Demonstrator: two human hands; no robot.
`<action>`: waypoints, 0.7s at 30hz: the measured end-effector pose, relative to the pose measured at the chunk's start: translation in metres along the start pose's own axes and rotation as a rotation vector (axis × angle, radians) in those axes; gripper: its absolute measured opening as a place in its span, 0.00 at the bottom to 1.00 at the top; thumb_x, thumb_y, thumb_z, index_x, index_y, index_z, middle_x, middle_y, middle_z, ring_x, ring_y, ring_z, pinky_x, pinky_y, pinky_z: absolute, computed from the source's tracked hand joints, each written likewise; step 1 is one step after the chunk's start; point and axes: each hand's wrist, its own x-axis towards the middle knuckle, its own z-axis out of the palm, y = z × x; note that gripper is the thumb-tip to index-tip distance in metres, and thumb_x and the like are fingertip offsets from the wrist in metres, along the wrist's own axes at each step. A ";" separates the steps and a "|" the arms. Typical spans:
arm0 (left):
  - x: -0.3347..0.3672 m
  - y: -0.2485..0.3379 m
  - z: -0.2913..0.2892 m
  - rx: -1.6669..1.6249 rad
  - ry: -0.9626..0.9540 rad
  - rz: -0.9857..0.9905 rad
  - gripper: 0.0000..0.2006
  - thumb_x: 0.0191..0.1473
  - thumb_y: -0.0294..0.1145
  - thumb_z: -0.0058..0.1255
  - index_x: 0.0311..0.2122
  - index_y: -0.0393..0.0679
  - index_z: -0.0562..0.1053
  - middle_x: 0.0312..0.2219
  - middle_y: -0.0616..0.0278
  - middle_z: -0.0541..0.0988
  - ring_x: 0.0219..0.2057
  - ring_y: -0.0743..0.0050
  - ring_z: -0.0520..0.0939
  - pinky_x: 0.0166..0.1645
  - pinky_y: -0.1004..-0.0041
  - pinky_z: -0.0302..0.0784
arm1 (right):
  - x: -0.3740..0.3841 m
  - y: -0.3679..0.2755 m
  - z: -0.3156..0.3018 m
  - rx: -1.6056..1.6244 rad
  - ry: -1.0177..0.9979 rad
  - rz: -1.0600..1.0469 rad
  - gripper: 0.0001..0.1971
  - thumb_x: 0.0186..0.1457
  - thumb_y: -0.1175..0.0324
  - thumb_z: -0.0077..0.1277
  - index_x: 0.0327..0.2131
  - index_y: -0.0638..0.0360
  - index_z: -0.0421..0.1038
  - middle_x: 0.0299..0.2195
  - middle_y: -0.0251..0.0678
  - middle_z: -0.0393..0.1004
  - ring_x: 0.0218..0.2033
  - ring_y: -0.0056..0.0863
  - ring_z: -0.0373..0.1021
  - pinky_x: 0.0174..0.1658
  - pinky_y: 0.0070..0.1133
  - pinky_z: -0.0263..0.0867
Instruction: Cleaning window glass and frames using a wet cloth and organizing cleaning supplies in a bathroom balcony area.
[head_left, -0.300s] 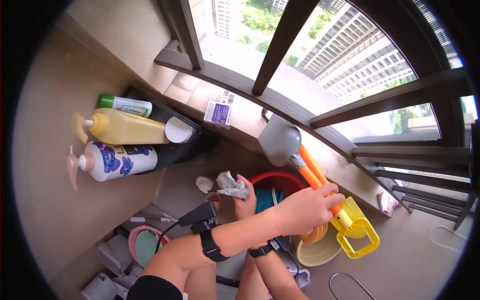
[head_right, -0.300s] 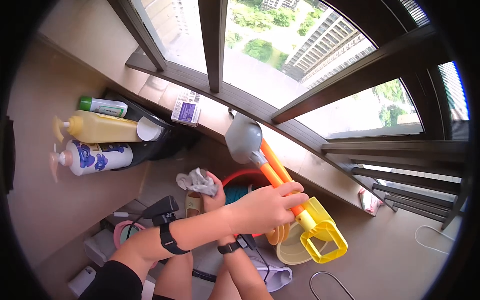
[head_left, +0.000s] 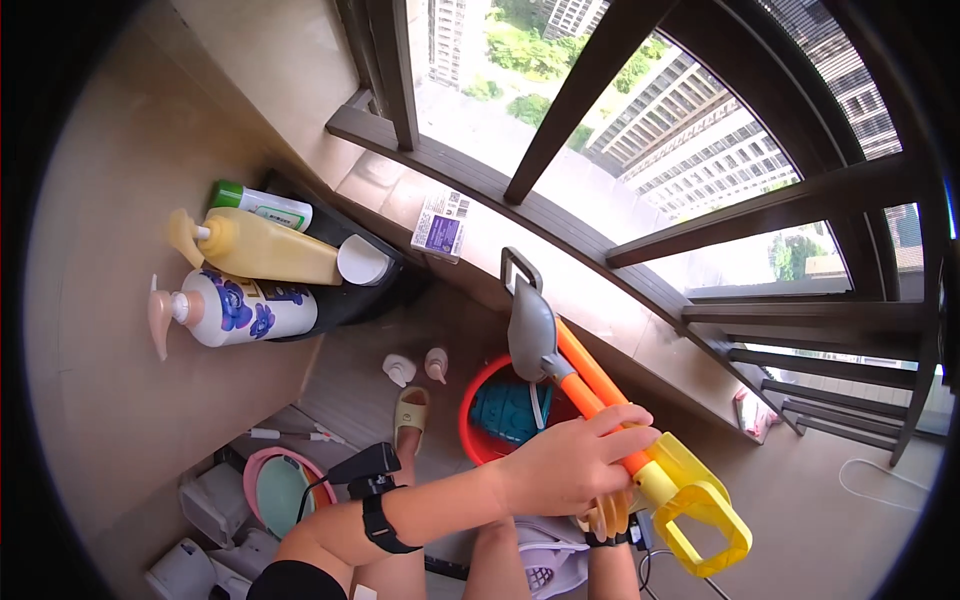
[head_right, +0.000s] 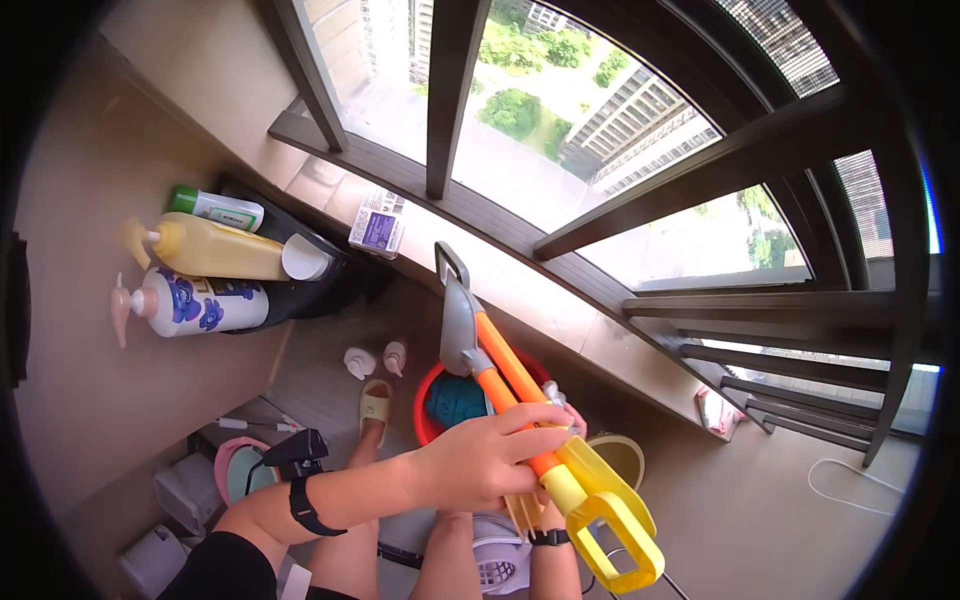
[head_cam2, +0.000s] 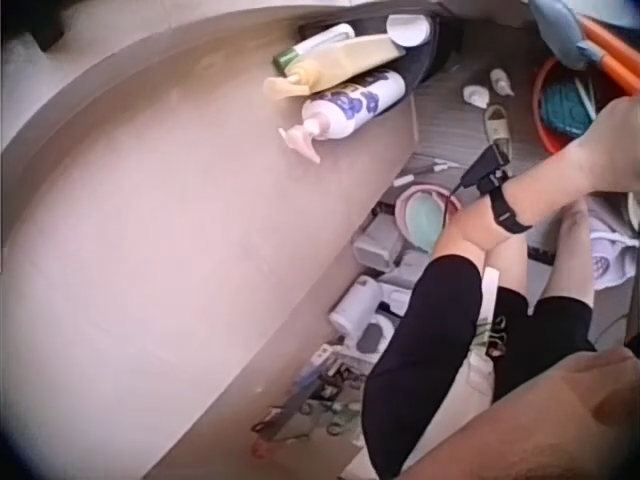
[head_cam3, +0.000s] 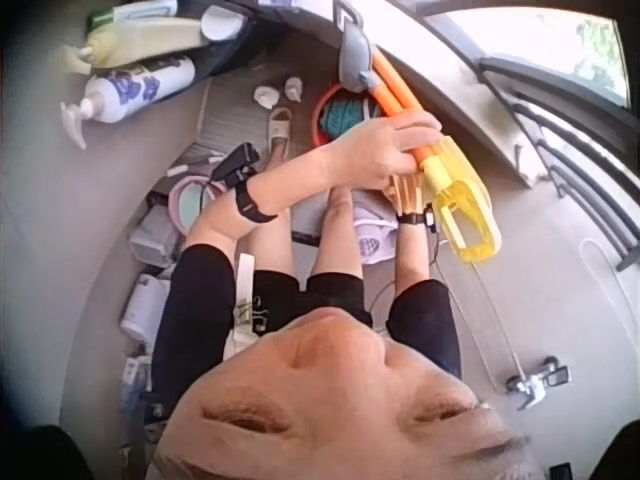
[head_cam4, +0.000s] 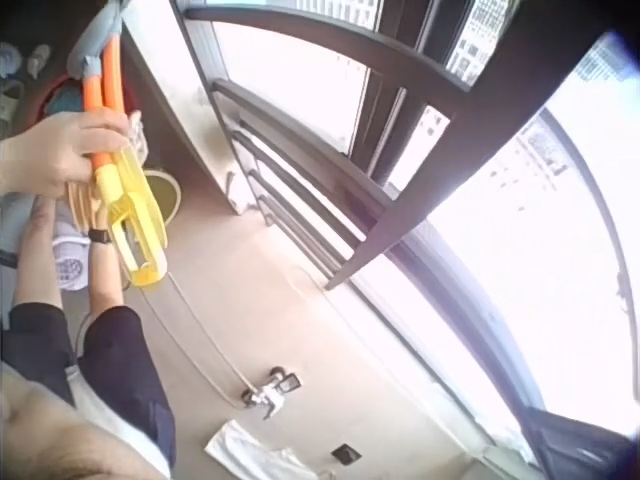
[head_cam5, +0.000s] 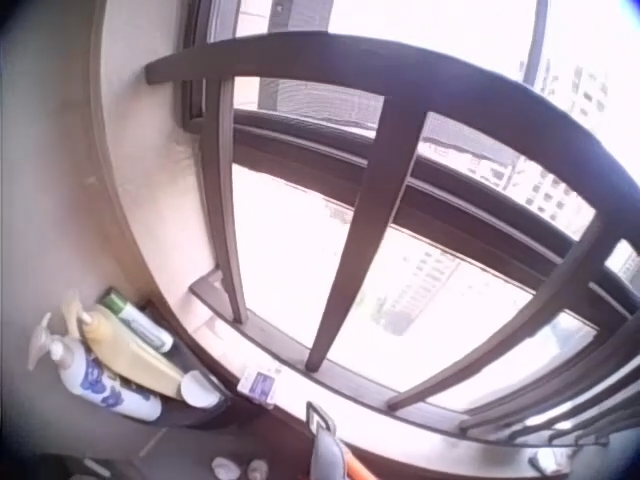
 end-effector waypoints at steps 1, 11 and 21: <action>-0.004 0.002 -0.002 0.004 0.024 0.011 0.07 0.42 0.27 0.53 0.28 0.35 0.74 0.45 0.57 0.69 0.53 0.57 0.65 0.48 0.66 0.73 | 0.007 -0.010 -0.012 -0.005 0.029 -0.027 0.23 0.48 0.85 0.49 0.50 0.62 0.61 0.43 0.35 0.68 0.44 0.24 0.67 0.47 0.20 0.65; -0.140 0.014 -0.025 0.201 0.258 -0.401 0.10 0.35 0.29 0.63 0.27 0.44 0.76 0.41 0.59 0.71 0.47 0.57 0.71 0.50 0.64 0.68 | 0.178 -0.027 0.124 0.441 0.191 -0.044 0.13 0.59 0.72 0.39 0.48 0.56 0.61 0.46 0.32 0.67 0.45 0.25 0.67 0.49 0.25 0.67; -0.210 -0.008 -0.066 0.253 0.492 -0.665 0.12 0.36 0.32 0.63 0.30 0.42 0.78 0.40 0.57 0.71 0.45 0.56 0.71 0.50 0.66 0.66 | 0.199 0.027 0.323 -0.587 0.294 -0.715 0.15 0.51 0.71 0.49 0.42 0.65 0.63 0.42 0.42 0.68 0.42 0.36 0.66 0.49 0.27 0.59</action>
